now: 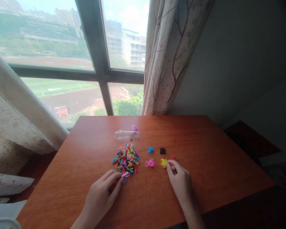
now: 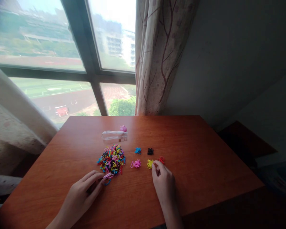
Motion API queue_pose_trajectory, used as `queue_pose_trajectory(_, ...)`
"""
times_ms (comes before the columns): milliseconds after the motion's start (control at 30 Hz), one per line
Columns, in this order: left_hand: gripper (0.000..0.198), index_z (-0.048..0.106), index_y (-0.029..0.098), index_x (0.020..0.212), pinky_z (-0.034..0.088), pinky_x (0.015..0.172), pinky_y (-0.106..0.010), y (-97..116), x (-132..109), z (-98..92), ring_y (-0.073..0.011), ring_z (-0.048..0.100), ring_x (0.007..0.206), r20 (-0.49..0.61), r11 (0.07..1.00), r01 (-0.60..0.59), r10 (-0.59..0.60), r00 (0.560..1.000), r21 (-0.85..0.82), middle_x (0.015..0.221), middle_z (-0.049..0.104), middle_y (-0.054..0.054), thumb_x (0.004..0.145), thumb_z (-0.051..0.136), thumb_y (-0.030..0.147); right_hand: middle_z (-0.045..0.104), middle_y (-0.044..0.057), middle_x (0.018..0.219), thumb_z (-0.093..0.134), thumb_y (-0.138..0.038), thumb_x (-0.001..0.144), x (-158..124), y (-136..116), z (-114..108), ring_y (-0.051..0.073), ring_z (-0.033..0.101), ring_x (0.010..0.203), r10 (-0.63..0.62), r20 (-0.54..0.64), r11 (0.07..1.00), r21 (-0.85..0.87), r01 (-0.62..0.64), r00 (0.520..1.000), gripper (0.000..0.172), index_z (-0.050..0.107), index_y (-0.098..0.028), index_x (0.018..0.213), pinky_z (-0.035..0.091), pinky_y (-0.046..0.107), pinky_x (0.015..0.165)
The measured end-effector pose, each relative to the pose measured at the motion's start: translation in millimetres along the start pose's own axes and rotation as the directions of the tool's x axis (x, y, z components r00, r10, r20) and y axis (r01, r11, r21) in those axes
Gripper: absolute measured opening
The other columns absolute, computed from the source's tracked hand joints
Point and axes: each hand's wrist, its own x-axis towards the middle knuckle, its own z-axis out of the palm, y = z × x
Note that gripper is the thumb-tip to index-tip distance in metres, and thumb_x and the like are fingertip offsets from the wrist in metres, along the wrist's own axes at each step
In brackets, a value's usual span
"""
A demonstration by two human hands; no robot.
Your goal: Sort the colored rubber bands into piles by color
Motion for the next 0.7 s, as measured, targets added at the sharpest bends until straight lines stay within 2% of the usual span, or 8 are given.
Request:
queue_pose_trajectory(467,0.015,0.064,0.024,0.096,0.049,0.062,-0.020,0.8,-0.6,-1.5,-0.0124,0.064,0.067,-0.002,1.000,-0.004,0.004,1.000,-0.007,0.082,0.067,0.000,0.095,0.051,0.029,0.070,0.005,0.068,0.047,-0.047,0.096,-1.9,-1.8,-6.9,0.019,0.066,0.059,0.013,0.020,1.000,0.007,-0.013,1.000,0.036,0.070,-0.021,0.086,0.044,0.026,0.058)
queue_pose_trajectory(600,0.014,0.064,0.024,0.095,0.049,0.062,-0.020,0.0,-1.4,-0.8,-0.0125,0.065,0.067,-0.004,1.000,-0.007,0.007,1.000,-0.001,0.080,0.066,0.000,0.095,0.051,0.029,0.071,0.004,0.073,0.049,-0.038,0.097,-6.1,-14.5,-1.5,0.017,0.067,0.062,-0.014,0.043,0.996,0.091,0.010,0.999,0.028,0.069,-0.021,0.088,0.045,0.024,0.060)
queue_pose_trajectory(700,0.013,0.064,0.024,0.094,0.049,0.063,-0.020,-1.1,-1.7,0.4,-0.0126,0.066,0.068,-0.006,1.000,-0.004,0.004,1.000,-0.001,0.081,0.067,0.001,0.094,0.052,0.030,0.070,0.003,0.074,0.047,-0.031,0.097,-16.9,-34.5,10.1,0.016,0.065,0.062,-0.089,0.126,0.985,0.157,0.068,0.988,0.025,0.068,-0.021,0.086,0.044,0.023,0.059)
